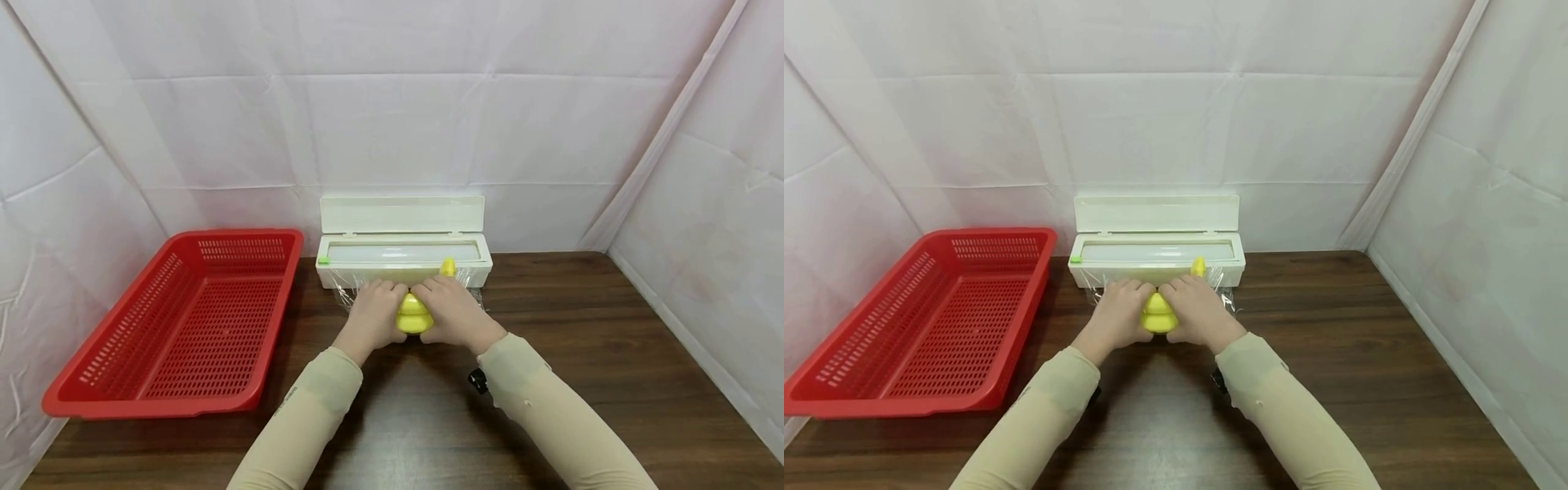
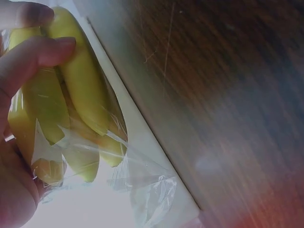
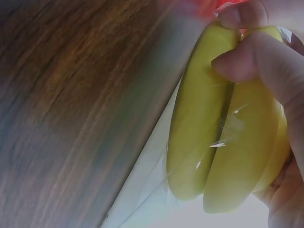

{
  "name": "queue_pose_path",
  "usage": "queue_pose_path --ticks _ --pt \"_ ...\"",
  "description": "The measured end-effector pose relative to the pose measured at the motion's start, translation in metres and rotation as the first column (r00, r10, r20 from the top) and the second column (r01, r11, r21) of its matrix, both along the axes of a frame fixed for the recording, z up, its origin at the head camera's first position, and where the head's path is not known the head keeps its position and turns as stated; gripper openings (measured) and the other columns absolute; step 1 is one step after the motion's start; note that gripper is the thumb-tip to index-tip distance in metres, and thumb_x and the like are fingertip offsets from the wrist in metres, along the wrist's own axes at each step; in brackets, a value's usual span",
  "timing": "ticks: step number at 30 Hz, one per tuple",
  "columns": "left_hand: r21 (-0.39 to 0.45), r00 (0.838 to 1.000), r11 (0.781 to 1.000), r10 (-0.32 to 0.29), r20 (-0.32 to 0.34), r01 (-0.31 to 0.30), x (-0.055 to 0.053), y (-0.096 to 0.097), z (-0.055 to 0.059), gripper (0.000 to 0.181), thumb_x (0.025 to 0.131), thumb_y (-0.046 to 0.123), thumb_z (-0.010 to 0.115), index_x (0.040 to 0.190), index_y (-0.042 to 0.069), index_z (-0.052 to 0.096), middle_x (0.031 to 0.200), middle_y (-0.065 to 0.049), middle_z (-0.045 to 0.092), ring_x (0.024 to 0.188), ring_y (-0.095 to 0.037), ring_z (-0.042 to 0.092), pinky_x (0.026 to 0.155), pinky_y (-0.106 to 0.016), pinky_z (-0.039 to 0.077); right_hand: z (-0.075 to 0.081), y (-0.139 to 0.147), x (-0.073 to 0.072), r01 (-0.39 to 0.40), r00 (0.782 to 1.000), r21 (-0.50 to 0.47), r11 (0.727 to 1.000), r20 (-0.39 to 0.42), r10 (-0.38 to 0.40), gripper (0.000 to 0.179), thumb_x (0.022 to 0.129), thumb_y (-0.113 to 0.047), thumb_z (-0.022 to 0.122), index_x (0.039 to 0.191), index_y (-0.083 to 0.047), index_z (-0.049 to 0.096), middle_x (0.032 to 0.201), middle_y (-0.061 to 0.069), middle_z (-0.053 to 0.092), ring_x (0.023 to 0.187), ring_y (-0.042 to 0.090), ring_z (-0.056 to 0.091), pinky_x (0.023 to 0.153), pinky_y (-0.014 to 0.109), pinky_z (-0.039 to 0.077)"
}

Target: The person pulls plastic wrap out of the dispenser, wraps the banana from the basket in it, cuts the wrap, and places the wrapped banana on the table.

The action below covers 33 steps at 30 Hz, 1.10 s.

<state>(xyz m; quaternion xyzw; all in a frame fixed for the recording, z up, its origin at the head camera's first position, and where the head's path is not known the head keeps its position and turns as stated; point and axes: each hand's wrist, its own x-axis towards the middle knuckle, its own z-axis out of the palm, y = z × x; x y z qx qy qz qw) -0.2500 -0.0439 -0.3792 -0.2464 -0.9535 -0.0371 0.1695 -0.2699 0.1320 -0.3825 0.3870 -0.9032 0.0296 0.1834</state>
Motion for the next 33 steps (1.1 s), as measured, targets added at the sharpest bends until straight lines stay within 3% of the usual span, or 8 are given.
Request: queue_pose_path --ticks 8,17,25,33 --pt "-0.003 1.000 1.000 -0.012 0.024 0.012 0.003 -0.003 -0.002 0.056 0.052 0.036 0.088 0.094 0.013 0.059 0.082 0.000 0.059 0.077 -0.019 0.055 0.066 -0.033 0.044 -0.005 -0.002 0.003 -0.024 0.999 -0.033 0.999 -0.023 0.023 0.051 0.052 -0.033 0.078 0.095 -0.011 0.059 0.082 -0.003 0.056 0.081 0.018 0.053 0.082 0.034 0.044" --pt "-0.030 0.999 0.999 -0.009 0.046 0.011 0.006 -0.002 -0.004 0.055 0.051 0.037 0.087 0.093 0.014 0.059 0.080 0.001 0.060 0.074 -0.019 0.057 0.066 -0.034 0.046 -0.013 -0.003 0.004 -0.013 0.999 -0.048 0.999 -0.040 0.011 0.054 0.052 -0.039 0.075 0.095 -0.012 0.059 0.081 -0.003 0.056 0.076 0.017 0.048 0.074 0.034 0.042" --pt "-0.026 0.995 0.999 -0.023 0.096 0.025 0.007 -0.004 -0.007 0.054 0.051 0.037 0.087 0.091 0.015 0.058 0.078 0.002 0.059 0.074 -0.019 0.056 0.067 -0.035 0.046 -0.018 -0.006 0.007 0.001 1.000 -0.016 1.000 0.000 -0.001 0.048 0.052 -0.040 0.072 0.088 -0.014 0.056 0.077 -0.004 0.050 0.074 0.016 0.045 0.073 0.032 0.041" --pt "-0.017 0.994 0.999 -0.033 0.100 0.034 0.003 -0.005 -0.008 0.053 0.049 0.037 0.086 0.088 0.016 0.058 0.076 0.003 0.058 0.071 -0.017 0.055 0.065 -0.033 0.046 -0.016 -0.008 0.005 0.018 0.999 -0.006 1.000 0.033 -0.017 0.048 0.053 -0.042 0.073 0.088 -0.014 0.056 0.077 -0.005 0.050 0.074 0.015 0.045 0.073 0.032 0.040"
